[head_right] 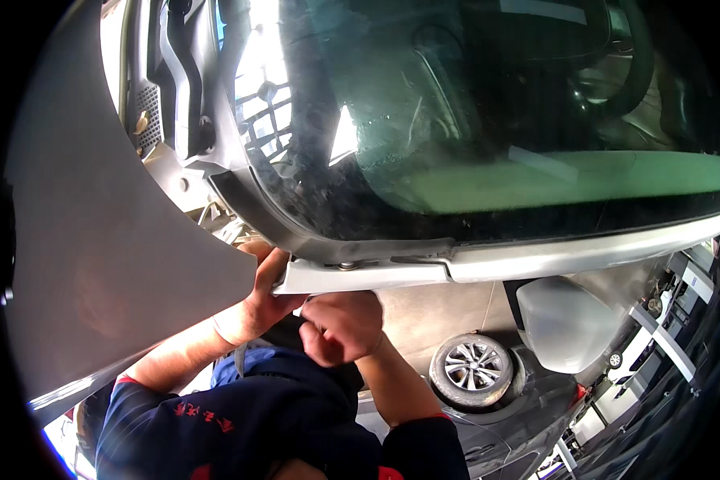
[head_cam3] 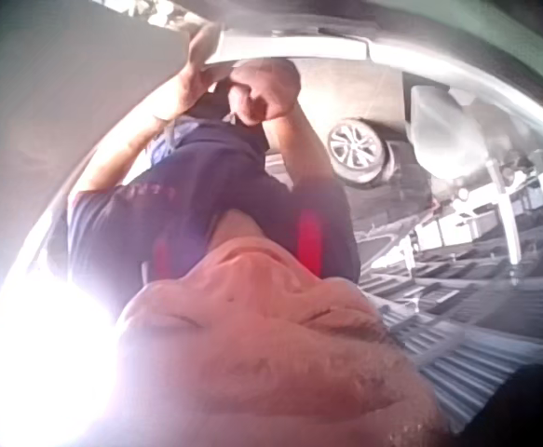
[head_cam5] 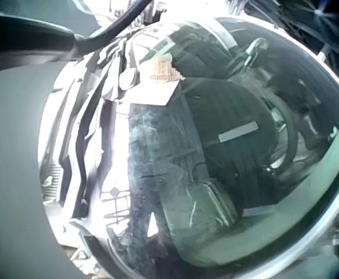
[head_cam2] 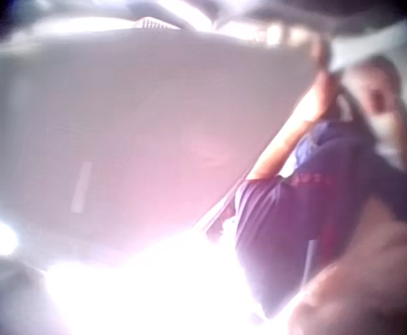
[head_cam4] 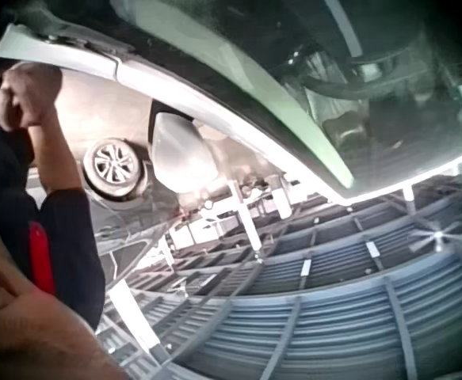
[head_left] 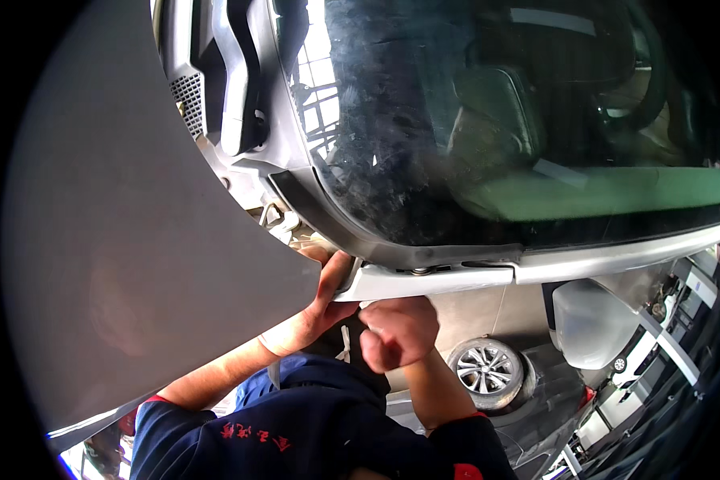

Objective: The person aligns a white trim panel at the base of a car's windshield, presses it into place with their hands, and then uses a socket wrench to secure it with a bolt.

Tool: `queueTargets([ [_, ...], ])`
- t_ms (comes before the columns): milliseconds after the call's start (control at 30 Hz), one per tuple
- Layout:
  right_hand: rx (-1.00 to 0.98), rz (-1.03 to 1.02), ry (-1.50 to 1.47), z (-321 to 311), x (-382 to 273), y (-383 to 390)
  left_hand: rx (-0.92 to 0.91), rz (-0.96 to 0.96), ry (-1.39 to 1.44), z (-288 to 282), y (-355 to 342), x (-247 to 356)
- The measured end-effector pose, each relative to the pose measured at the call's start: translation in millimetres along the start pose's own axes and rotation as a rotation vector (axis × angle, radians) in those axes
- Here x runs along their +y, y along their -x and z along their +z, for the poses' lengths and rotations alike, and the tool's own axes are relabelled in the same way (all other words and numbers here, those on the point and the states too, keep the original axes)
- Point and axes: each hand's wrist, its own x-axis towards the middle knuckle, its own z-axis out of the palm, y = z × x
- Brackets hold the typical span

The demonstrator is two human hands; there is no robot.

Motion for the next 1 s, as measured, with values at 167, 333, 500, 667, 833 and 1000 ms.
queueTargets([
  [167, -0.255, -0.200, -0.133, 0, 18, -6, -0.049, -0.033, -0.033, 1, 0, 0],
  [333, -0.296, -0.258, -0.127, -11, 24, -12, -0.066, -0.082, 0.109, 3, 11, 0],
  [500, -0.347, -0.198, -0.127, -16, 11, -27, -0.002, -0.075, 0.009, 2, 6, 6],
  [667, -0.404, -0.344, -0.181, -19, 29, -18, 0.113, -0.080, -0.041, 13, 14, 13],
  [833, -0.367, -0.242, -0.133, -19, 13, -11, 0.079, -0.195, -0.090, 12, 9, 26],
  [1000, -0.386, -0.405, -0.132, -23, 23, -19, 0.129, -0.182, -0.077, 15, 10, 27],
])
